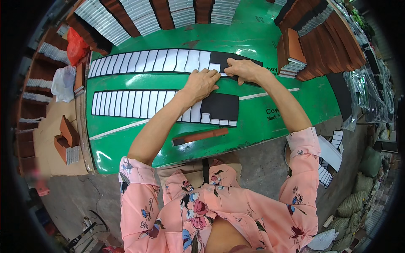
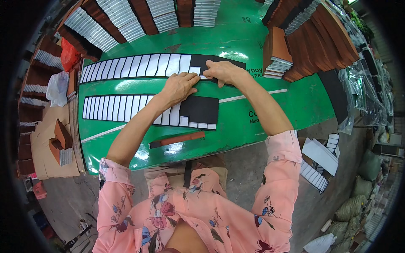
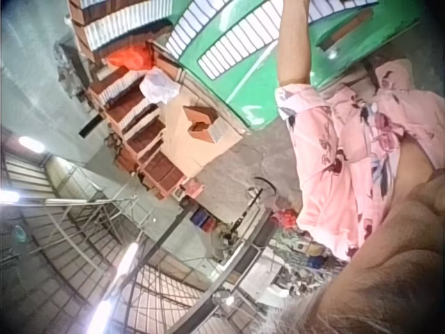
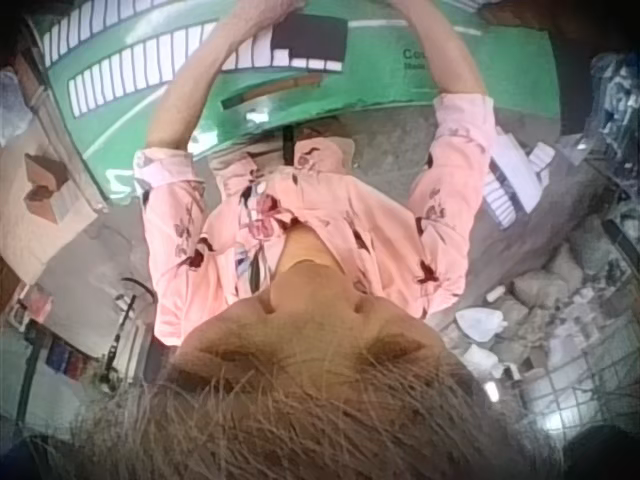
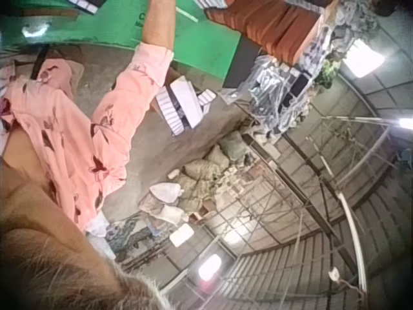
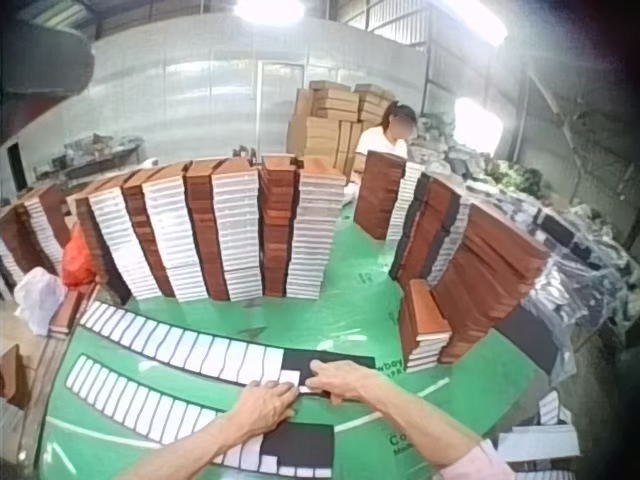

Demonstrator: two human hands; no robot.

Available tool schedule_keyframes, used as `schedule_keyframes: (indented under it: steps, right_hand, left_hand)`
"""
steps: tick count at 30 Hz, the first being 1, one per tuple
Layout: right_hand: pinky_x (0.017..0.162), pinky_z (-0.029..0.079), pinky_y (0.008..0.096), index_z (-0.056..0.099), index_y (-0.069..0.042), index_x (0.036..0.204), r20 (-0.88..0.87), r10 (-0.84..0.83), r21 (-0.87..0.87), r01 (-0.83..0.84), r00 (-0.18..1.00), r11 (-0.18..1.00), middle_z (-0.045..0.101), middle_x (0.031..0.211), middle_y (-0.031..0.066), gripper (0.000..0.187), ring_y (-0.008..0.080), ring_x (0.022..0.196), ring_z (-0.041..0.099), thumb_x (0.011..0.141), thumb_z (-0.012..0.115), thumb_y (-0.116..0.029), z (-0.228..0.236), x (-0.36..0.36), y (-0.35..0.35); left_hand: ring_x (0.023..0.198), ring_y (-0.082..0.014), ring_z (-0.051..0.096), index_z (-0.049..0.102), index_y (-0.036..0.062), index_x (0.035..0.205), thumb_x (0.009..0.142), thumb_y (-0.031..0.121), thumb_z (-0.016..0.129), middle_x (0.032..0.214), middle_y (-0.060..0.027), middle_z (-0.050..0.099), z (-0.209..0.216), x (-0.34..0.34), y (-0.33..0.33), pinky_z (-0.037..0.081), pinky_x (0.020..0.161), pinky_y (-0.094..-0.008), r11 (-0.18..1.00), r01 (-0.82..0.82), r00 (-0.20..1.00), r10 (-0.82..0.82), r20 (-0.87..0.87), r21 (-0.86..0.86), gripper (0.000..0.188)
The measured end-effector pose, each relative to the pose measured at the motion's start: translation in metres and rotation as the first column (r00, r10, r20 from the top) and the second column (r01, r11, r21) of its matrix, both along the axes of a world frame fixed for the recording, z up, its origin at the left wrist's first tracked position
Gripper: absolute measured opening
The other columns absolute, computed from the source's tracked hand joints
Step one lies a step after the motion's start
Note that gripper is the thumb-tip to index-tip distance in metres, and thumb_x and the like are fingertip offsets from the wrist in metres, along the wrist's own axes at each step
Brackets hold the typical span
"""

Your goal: The recorder is assembling small rectangular tiles by applying black and white adhesive strips and then stacking them.

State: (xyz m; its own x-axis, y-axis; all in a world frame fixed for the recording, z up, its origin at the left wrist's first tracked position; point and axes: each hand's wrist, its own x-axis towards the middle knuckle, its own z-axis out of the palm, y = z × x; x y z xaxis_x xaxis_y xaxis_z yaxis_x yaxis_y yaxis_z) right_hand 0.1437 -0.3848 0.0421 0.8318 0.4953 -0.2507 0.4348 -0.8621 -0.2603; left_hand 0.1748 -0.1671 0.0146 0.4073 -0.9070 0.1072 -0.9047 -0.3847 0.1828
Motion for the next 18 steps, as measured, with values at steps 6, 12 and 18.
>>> schedule_keyframes:
  steps: [6, 12, 18]
  right_hand:
    - [0.071, 0.047, 0.0390, 0.053, -0.007, 0.097, 0.076, -0.097, 0.159, 0.084, 0.992, 0.984, 0.052, 0.100, 0.0076, 0.041, 0.0287, 0.082, 0.058, 0.062, 0.072, 0.003, -0.003, -0.025, -0.003]
    - [0.075, 0.049, 0.0394, 0.054, -0.009, 0.103, 0.120, -0.270, 0.270, 0.230, 0.955, 0.935, 0.056, 0.105, 0.0066, 0.044, 0.0282, 0.092, 0.059, 0.063, 0.074, -0.001, -0.007, -0.038, -0.007]
    - [0.077, 0.050, 0.0383, 0.056, -0.013, 0.108, 0.110, -0.224, 0.202, 0.199, 0.968, 0.959, 0.055, 0.104, 0.0052, 0.046, 0.0275, 0.092, 0.059, 0.065, 0.073, -0.004, -0.004, -0.036, -0.007]
  left_hand:
    - [0.093, -0.0211, 0.058, 0.055, 0.0087, 0.107, 0.079, 0.029, 0.065, 0.101, -0.0028, 0.057, -0.013, 0.002, 0.006, 0.049, 0.073, -0.0361, 0.990, 0.015, 0.996, -0.003, 0.088, -0.137, 0.036]
    - [0.097, -0.0251, 0.058, 0.054, 0.0054, 0.115, 0.077, 0.025, 0.067, 0.114, -0.0074, 0.056, -0.006, 0.000, 0.004, 0.048, 0.082, -0.0361, 0.997, 0.001, 1.000, -0.002, -0.006, -0.073, 0.045]
    - [0.096, -0.0249, 0.058, 0.054, 0.0049, 0.115, 0.077, 0.024, 0.068, 0.115, -0.0078, 0.057, -0.008, 0.001, 0.004, 0.048, 0.083, -0.0357, 0.996, 0.008, 1.000, -0.008, -0.001, -0.085, 0.046]
